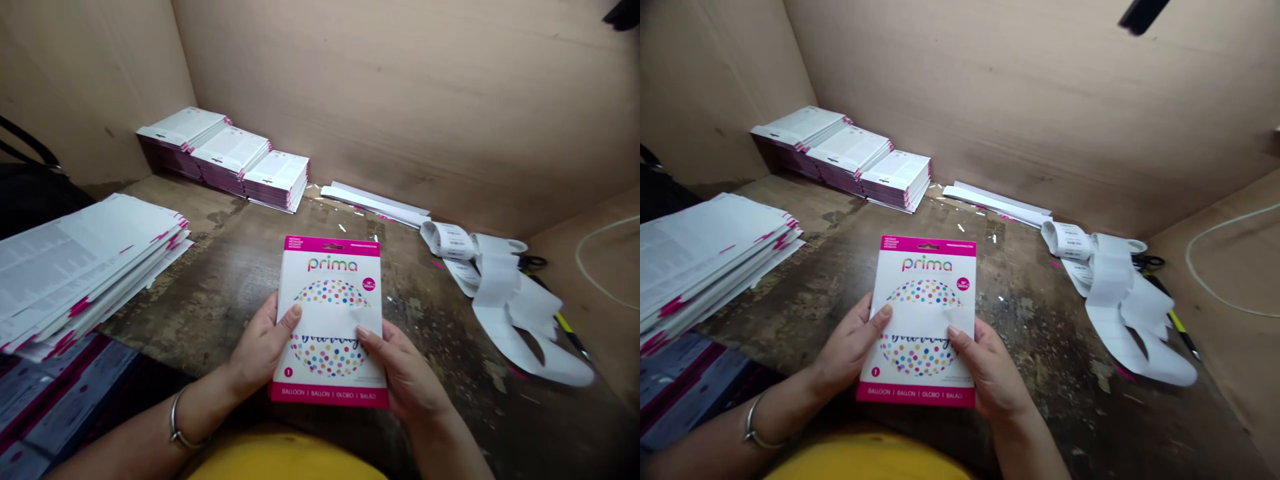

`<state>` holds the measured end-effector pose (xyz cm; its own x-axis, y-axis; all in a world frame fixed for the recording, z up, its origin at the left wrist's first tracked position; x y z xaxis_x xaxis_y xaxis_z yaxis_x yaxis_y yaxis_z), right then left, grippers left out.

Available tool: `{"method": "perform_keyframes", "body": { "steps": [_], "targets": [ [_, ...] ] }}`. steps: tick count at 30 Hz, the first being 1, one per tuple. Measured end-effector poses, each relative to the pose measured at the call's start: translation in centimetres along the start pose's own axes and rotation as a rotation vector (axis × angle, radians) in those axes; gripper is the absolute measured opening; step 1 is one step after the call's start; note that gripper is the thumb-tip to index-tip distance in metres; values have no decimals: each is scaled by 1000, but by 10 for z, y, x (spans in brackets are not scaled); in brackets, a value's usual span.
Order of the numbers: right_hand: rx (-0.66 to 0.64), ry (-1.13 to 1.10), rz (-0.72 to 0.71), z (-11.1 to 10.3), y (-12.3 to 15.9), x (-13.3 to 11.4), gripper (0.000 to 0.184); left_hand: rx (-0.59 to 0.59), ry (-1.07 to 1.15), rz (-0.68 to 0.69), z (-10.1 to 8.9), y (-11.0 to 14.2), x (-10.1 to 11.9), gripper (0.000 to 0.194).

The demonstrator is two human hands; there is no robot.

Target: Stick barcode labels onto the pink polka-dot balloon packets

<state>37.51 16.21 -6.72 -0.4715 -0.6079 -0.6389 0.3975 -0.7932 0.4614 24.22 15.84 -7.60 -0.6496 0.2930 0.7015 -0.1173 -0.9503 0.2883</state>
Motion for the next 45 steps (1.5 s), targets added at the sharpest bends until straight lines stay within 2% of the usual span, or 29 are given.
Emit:
{"method": "perform_keyframes", "body": {
  "steps": [2, 5, 7, 8, 9, 10, 11, 14, 15, 17, 20, 23, 26, 30, 33, 37, 41, 43, 45],
  "targets": [
    [78, -38, -49, -9, 2, -5, 49, -78, 48, -100, 4, 3, -7, 50],
    [185, -119, -117, -23, 7, -11, 64, -264, 146, -348, 22, 15, -34, 58],
    [211, -148, -80, -29, 9, -6, 70, -402, 204, -453, 42, 24, -49, 47],
    [216, -151, -42, -31, 9, 0, 72, -439, 238, -453, 50, 24, -52, 41],
    [223, -151, -3, -33, 9, 6, 73, -440, 271, -429, 54, 20, -53, 36],
    [234, -150, 23, -37, 9, 10, 74, -393, 290, -390, 53, 14, -52, 32],
    [248, -148, 37, -41, 9, 13, 74, -292, 290, -345, 46, 6, -50, 28],
    [283, -127, 48, -53, 7, 18, 76, 151, 148, -205, -3, -10, -38, 19],
    [292, -118, 52, -56, 5, 19, 77, 259, 72, -167, -18, -10, -32, 18],
    [299, -97, 67, -59, 1, 23, 79, 337, -73, -123, -35, -11, -22, 16],
    [290, -60, 57, -58, -5, 25, 80, 319, -311, -71, -43, -14, -12, 16],
    [274, -19, 31, -56, -8, 26, 78, 316, -720, 76, -42, -15, 10, 19],
    [261, -6, 15, -54, -8, 27, 73, 276, -1185, 262, -21, -14, 32, 22],
    [259, 25, -10, -53, -6, 24, 65, 225, -1554, 485, 9, -13, 47, 21],
    [268, 42, -14, -52, -6, 22, 60, 213, -1684, 520, 17, -18, 45, 20],
    [257, 45, -24, -48, -10, 22, 52, 73, -1764, 572, 32, -24, 28, 17],
    [248, 93, -26, -47, -10, 22, 45, -53, -1951, 604, 42, -24, 11, 17],
    [198, 207, -17, -46, -6, 18, 42, -95, -2014, 600, 43, -24, 6, 17],
    [204, 497, -54, -52, 5, 5, 42, -114, -2045, 600, 44, -24, 5, 16]
  ]
}}
Point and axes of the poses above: each hand's wrist, its own y-axis away from the middle knuckle, its own z-axis out of the palm, x = y × z, the point moved 10 cm from there along -y, towards the middle knuckle, and after that the axes turned 4 degrees about -y, right-handed, at the moved point
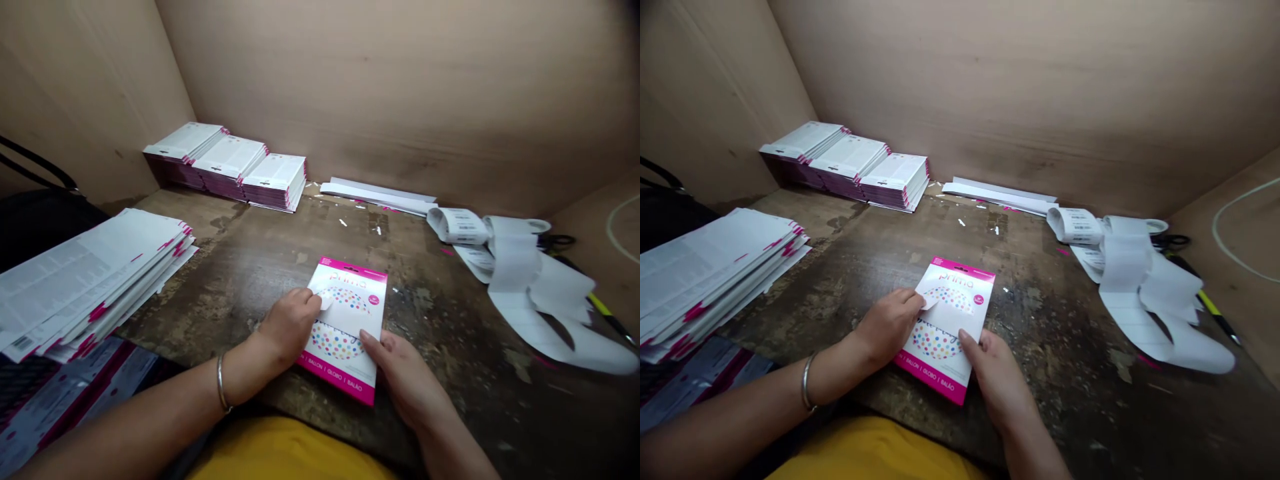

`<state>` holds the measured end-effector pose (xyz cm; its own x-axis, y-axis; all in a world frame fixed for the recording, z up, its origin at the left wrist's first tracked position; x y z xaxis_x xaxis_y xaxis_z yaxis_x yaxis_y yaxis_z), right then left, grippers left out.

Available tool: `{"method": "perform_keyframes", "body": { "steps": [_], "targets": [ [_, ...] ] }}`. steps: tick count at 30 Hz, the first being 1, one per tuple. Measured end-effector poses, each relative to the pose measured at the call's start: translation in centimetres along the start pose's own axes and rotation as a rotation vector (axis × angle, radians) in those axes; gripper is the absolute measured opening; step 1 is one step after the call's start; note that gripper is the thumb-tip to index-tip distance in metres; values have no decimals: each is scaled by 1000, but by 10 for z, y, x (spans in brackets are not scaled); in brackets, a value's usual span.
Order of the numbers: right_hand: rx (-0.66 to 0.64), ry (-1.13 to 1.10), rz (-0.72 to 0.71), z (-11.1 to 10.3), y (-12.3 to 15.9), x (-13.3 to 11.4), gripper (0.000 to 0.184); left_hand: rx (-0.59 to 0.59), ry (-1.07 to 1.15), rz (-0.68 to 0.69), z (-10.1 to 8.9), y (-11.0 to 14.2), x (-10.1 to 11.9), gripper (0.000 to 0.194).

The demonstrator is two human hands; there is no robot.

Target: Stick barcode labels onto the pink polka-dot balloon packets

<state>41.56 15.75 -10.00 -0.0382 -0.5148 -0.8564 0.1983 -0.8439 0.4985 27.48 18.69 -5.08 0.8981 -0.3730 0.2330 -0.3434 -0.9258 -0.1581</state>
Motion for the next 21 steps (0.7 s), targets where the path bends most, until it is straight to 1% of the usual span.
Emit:
{"method": "perform_keyframes", "body": {
  "steps": [1, 2, 3, 4, 5, 6, 7, 8, 9, 10, 12, 14, 15, 17, 21],
  "targets": [
    [76, 218, -68, -13, 5, -9, 43, -4, -9, 5, 0, 0, 0, 15],
    [180, 460, -163, -26, 12, -22, 44, -6, -18, 11, 1, 0, 1, 15],
    [277, 693, -278, -32, 20, -37, 44, -6, -28, 16, 1, 1, 2, 15],
    [330, 894, -400, -30, 27, -49, 43, -4, -36, 25, 1, 1, 3, 15],
    [315, 1051, -511, -19, 32, -55, 43, 1, -40, 35, 1, 0, 3, 16],
    [237, 1163, -593, -5, 33, -54, 43, 14, -32, 41, -1, 0, 4, 17],
    [137, 1241, -642, 10, 33, -48, 44, 36, -9, 40, -3, 0, 3, 18],
    [50, 1301, -658, 23, 32, -39, 46, 66, 38, 28, -7, 0, 0, 18],
    [4, 1350, -657, 31, 29, -32, 49, 104, 110, -6, -12, 0, -5, 18],
    [-13, 1389, -649, 37, 27, -26, 51, 138, 202, -71, -16, 0, -15, 17],
    [3, 1432, -645, 43, 25, -20, 57, 170, 409, -274, -16, 4, -41, 17],
    [12, 1453, -646, 48, 25, -19, 59, 141, 575, -466, -7, 10, -62, 19],
    [9, 1459, -639, 49, 25, -19, 61, 121, 629, -527, -2, 13, -68, 20],
    [-4, 1463, -609, 52, 24, -21, 65, 98, 685, -564, 2, 15, -71, 22],
    [-45, 1443, -536, 60, 16, -27, 76, 112, 663, -539, -2, 13, -68, 23]
  ]
}}
Point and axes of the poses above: each hand's wrist, its own y-axis away from the middle knuckle, its own z-axis out of the palm, x = y × z, the point moved 10 cm from there along -y, towards the middle knuckle, and after that the axes turned 4 degrees about -y, right-handed, at the moved point
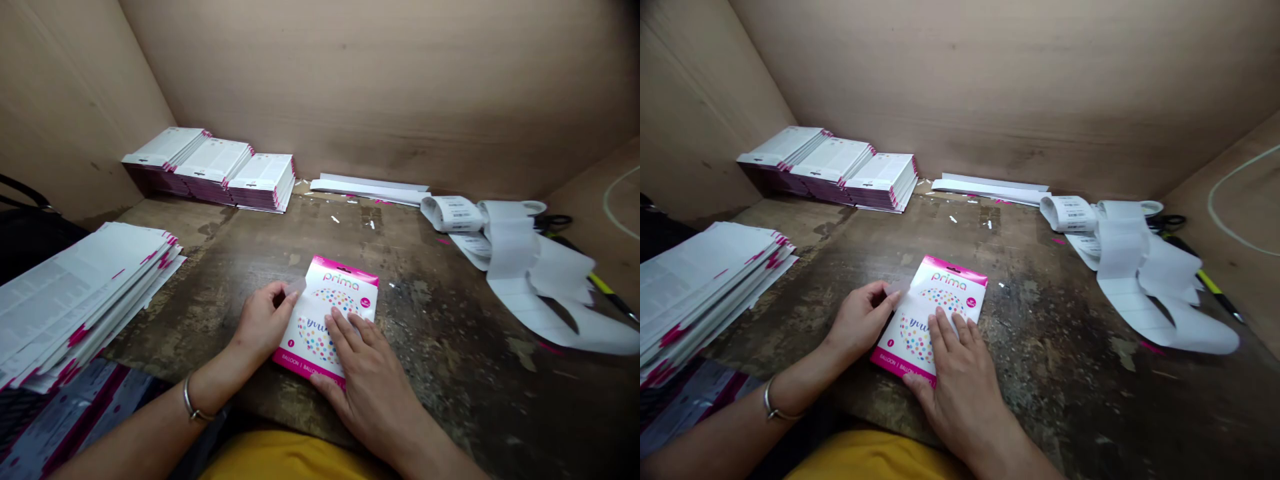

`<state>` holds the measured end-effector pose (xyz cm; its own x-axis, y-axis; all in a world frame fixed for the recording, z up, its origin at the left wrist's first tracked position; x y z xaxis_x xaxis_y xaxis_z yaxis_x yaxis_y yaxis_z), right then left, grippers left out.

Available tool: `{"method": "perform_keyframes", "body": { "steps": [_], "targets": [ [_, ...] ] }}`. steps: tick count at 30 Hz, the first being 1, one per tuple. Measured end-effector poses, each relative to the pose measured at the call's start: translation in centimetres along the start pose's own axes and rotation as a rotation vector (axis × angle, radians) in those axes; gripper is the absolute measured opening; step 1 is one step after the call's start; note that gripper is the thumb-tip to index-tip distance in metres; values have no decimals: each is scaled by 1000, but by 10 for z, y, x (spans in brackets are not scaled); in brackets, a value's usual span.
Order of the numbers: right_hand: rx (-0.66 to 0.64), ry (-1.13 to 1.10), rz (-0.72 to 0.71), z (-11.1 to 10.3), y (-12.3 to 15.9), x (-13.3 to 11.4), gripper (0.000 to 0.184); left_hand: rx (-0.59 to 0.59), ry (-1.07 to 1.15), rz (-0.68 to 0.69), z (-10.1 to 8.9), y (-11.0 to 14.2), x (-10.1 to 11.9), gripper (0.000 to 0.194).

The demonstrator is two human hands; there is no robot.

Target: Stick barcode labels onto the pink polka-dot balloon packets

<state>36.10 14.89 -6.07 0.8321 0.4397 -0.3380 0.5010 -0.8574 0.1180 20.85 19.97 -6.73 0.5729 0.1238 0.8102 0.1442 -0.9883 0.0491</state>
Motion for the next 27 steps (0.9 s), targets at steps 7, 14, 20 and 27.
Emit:
{"method": "perform_keyframes", "body": {
  "steps": [7, 14, 20, 27],
  "targets": [
    [-16, -119, -67, 2, -16, -14, 82, -15, 95, 13, 0, -4, -5, 22],
    [-42, -122, -94, 4, -12, -14, 81, 4, 436, -169, 1, -2, -28, 26],
    [-20, -126, -88, 3, -14, -18, 82, 43, 182, -94, -1, 6, -8, 22],
    [21, -137, -73, 7, -14, -18, 83, 80, -236, 209, 3, 9, 30, 18]
  ]
}}
Point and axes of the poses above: each hand's wrist, its own y-axis away from the middle knuckle, its own z-axis out of the palm, x = y × z, the point moved 10 cm from there along -y, towards the middle knuckle, and after that the axes turned 4 degrees about -y, right-handed, at the moved point
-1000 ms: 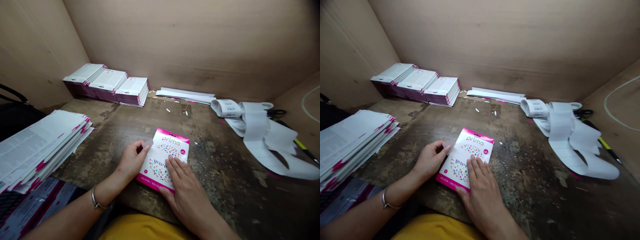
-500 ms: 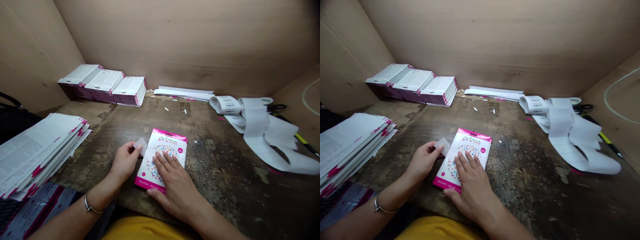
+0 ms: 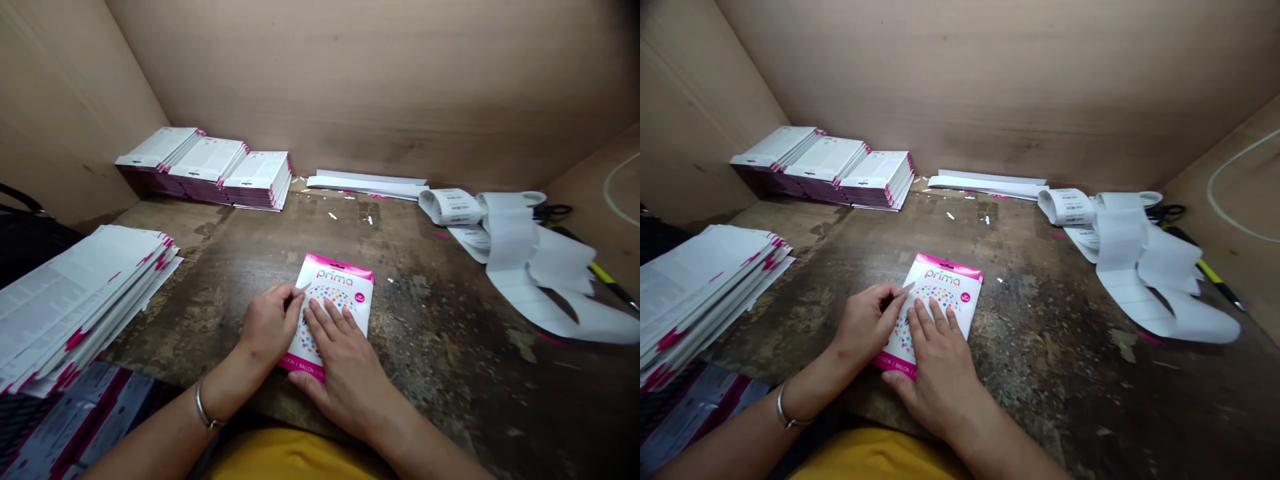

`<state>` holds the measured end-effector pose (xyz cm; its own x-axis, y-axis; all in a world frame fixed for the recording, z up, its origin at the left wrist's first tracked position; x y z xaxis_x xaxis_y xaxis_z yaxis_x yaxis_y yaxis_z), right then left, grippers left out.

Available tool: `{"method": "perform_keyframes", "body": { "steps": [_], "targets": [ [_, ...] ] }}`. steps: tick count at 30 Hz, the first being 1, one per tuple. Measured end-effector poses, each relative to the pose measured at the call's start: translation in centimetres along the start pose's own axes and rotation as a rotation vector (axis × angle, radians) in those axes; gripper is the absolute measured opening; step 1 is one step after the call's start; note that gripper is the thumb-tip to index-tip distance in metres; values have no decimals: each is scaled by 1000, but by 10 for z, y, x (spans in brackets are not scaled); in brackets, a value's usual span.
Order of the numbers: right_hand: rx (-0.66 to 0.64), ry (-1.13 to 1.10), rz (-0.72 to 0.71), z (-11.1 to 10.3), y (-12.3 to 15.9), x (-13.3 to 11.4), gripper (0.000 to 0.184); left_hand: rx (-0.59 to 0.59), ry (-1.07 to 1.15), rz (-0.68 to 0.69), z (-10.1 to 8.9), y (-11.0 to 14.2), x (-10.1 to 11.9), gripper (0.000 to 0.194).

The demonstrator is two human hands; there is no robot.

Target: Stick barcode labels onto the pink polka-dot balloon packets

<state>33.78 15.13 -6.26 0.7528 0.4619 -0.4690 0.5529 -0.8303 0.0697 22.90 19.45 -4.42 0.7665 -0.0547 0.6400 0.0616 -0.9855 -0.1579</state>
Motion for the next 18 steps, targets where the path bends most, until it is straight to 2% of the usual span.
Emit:
{"method": "perform_keyframes", "body": {
  "steps": [4, 7, 11, 14, 18],
  "targets": [
    [10, 7, -16, 2, 0, 1, 82, -11, -88, 109, 2, 1, 11, 18],
    [8, 5, -32, 1, -1, -2, 80, -6, -147, 87, -1, -1, 9, 17],
    [-22, 9, -32, 1, -7, -8, 90, -73, -160, 22, 0, -3, 1, 19],
    [-2, 23, -37, 1, -13, -13, 98, -98, -180, 47, 0, -2, 2, 20],
    [9, -5, -79, -3, -15, -15, 100, -87, -303, 129, 2, -1, 9, 20]
  ]
}}
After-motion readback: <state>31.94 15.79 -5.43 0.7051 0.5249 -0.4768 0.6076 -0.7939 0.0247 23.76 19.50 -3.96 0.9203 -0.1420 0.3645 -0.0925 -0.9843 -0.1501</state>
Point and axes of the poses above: each hand's wrist, its own y-axis away from the middle knuckle, its own z-axis out of the palm, x = y × z, the point moved 10 cm from there along -y, towards the middle knuckle, and after that the axes turned 4 degrees about -y, right-handed, at the moved point
